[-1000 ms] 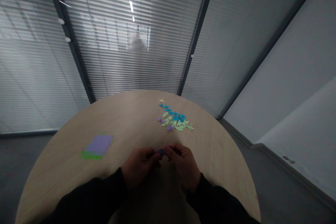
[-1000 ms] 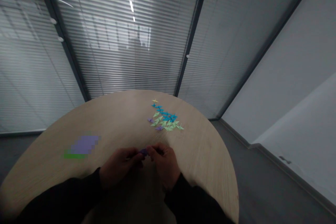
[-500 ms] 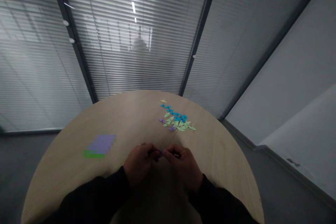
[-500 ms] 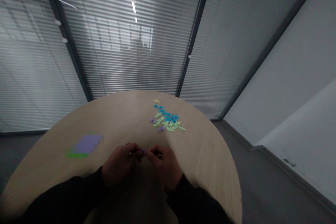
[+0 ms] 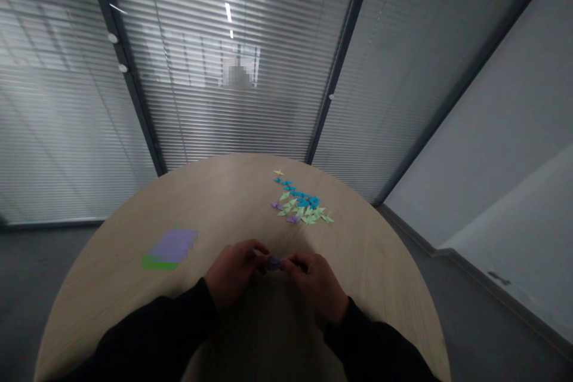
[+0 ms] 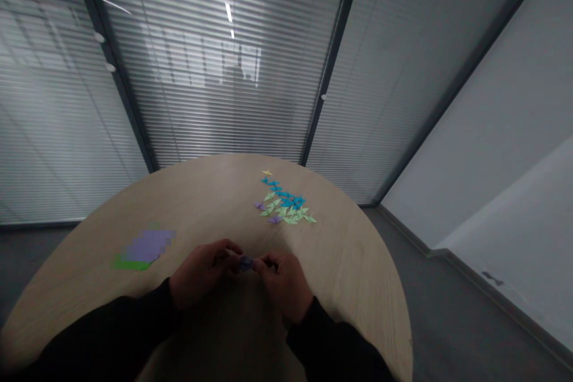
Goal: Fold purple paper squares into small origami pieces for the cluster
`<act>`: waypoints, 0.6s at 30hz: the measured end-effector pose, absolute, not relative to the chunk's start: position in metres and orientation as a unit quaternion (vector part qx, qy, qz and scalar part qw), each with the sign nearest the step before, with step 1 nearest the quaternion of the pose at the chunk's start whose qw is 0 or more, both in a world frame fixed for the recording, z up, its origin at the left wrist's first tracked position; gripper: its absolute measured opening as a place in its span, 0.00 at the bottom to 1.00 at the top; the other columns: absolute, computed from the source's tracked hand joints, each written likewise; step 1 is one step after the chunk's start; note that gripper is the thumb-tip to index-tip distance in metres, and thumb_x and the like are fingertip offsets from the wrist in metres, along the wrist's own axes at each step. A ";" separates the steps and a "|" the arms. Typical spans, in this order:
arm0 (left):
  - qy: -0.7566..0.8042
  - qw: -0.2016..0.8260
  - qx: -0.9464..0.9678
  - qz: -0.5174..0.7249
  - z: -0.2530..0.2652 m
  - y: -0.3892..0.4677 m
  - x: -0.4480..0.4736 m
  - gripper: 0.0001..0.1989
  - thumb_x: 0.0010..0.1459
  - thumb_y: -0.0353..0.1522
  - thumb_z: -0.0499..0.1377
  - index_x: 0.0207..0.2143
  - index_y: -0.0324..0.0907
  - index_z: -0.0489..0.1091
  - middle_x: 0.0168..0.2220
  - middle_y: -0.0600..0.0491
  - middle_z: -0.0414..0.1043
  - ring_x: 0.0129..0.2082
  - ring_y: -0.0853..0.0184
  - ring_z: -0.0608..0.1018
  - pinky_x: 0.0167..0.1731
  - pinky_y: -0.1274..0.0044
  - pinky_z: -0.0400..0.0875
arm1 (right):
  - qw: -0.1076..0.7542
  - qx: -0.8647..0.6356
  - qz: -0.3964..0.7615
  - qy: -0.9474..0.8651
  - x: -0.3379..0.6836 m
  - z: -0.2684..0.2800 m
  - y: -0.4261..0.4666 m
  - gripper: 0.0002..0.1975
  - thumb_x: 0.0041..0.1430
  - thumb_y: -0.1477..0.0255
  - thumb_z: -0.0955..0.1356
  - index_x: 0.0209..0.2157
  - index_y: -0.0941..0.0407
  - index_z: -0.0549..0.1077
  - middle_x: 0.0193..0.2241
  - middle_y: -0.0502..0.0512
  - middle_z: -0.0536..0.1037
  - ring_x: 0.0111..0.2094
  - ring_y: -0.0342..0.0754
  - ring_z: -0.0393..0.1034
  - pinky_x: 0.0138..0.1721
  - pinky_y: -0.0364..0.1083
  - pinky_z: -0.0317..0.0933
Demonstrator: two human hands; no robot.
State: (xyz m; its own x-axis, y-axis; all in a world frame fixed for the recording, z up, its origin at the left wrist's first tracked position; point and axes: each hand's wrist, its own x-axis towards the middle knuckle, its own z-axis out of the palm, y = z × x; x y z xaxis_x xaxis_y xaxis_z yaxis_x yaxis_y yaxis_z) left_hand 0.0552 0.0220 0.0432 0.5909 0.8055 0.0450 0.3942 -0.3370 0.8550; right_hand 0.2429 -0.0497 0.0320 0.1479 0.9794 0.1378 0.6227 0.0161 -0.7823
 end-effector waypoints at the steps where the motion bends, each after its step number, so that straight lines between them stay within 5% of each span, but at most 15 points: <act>1: 0.387 0.405 0.796 0.231 0.043 0.023 0.054 0.12 0.60 0.37 0.55 0.39 0.42 0.75 0.27 0.51 0.80 0.26 0.63 0.78 0.27 0.76 0.65 | 0.368 -0.660 0.230 -0.613 0.243 0.031 -0.050 0.14 0.59 0.65 0.67 0.27 0.57 0.80 0.22 0.52 0.77 0.26 0.48 0.69 0.27 0.44 0.55; 5: 0.389 0.273 0.860 0.183 0.041 0.027 0.049 0.11 0.60 0.39 0.57 0.37 0.43 0.76 0.25 0.52 0.75 0.25 0.63 0.75 0.26 0.76 0.62 | 0.348 -0.657 0.150 -0.652 0.239 0.027 -0.053 0.12 0.60 0.67 0.67 0.26 0.56 0.78 0.23 0.53 0.77 0.26 0.48 0.69 0.29 0.45 0.54; 10: 0.293 0.144 0.931 0.161 0.036 0.030 0.044 0.10 0.63 0.33 0.56 0.40 0.45 0.77 0.36 0.48 0.77 0.36 0.61 0.75 0.34 0.74 0.67 | 0.312 -0.676 0.067 -0.664 0.238 0.021 -0.054 0.08 0.56 0.69 0.70 0.25 0.56 0.73 0.21 0.51 0.73 0.24 0.46 0.65 0.27 0.45 0.53; 12: 0.217 0.109 0.955 0.172 0.035 0.031 0.043 0.11 0.63 0.29 0.55 0.40 0.47 0.77 0.39 0.49 0.77 0.38 0.61 0.74 0.37 0.73 0.68 | 0.311 -0.666 0.042 -0.677 0.242 0.019 -0.052 0.03 0.54 0.72 0.71 0.30 0.57 0.73 0.26 0.53 0.74 0.27 0.48 0.66 0.28 0.45 0.56; 15: 0.167 0.081 0.966 0.183 0.031 0.031 0.043 0.10 0.61 0.26 0.56 0.39 0.45 0.76 0.37 0.51 0.78 0.36 0.62 0.73 0.38 0.72 0.68 | 0.300 -0.553 0.018 -0.777 0.249 0.018 -0.051 0.09 0.58 0.78 0.67 0.39 0.54 0.76 0.39 0.56 0.77 0.39 0.51 0.69 0.39 0.48 0.61; 18: 0.174 0.072 0.961 0.205 0.026 0.031 0.045 0.08 0.61 0.26 0.57 0.37 0.44 0.76 0.34 0.53 0.78 0.34 0.64 0.74 0.37 0.73 0.68 | 0.268 -0.487 0.019 -0.831 0.254 0.020 -0.049 0.09 0.60 0.78 0.67 0.40 0.53 0.77 0.40 0.55 0.77 0.40 0.50 0.68 0.43 0.49 0.62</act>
